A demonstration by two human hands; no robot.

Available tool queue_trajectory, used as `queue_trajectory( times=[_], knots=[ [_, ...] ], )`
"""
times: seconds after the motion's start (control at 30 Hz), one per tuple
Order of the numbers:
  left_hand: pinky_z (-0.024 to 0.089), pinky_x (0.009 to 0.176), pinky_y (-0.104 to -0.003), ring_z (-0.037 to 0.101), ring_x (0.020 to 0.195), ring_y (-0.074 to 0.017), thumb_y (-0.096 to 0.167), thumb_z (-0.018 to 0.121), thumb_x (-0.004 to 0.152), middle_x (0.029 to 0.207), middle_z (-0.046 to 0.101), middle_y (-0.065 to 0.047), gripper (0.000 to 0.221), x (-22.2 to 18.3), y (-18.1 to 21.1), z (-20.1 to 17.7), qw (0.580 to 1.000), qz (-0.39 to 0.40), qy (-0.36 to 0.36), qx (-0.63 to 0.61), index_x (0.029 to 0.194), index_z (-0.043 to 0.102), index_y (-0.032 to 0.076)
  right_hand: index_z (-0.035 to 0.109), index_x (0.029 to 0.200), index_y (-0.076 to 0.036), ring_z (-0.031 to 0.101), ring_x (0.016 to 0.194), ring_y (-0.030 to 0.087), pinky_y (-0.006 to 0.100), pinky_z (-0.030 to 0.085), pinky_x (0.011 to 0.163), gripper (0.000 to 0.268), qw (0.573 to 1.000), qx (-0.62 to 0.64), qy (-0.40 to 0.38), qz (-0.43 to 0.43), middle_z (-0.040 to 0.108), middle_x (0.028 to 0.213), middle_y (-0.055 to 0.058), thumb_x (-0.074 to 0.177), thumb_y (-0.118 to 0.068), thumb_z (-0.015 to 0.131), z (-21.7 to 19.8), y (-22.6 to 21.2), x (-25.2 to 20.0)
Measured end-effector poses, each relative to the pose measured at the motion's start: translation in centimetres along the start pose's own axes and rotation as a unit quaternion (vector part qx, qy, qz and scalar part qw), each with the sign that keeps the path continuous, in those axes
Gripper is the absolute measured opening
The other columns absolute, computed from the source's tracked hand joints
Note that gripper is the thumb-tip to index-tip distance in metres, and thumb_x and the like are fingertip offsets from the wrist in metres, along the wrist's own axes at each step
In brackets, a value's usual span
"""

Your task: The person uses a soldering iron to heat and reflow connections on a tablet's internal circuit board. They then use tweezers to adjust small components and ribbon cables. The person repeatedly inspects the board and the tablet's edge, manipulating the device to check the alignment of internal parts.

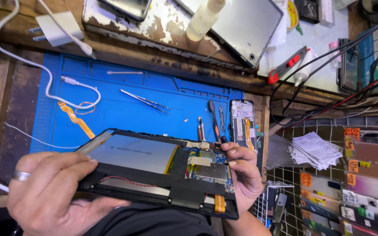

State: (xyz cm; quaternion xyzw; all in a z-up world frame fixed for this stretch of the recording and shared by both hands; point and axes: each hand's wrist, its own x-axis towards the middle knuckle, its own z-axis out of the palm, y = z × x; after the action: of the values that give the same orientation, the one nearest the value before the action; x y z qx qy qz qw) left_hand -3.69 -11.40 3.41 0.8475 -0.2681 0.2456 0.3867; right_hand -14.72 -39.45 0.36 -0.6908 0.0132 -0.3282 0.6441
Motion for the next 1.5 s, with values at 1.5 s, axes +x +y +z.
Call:
queue_trajectory(
  times=[1.5],
  knots=[
    [0.042, 0.068, -0.042, 0.056, 0.077, -0.0314, 0.051, 0.074, 0.09, 0.079, 0.059, -0.009, 0.048, 4.3, 0.1, 0.0, 1.0, -0.023, -0.006, 0.006, 0.079, 0.064, 0.005, 0.067, 0.115, 0.002, 0.065, 0.117, 0.023, 0.035, 0.053, 0.108, 0.018, 0.997, 0.048, -0.014, 0.055, 0.063, 0.123, 0.012, 0.099, 0.008, 0.068, 1.4, -0.6, 6.8]
  ],
)
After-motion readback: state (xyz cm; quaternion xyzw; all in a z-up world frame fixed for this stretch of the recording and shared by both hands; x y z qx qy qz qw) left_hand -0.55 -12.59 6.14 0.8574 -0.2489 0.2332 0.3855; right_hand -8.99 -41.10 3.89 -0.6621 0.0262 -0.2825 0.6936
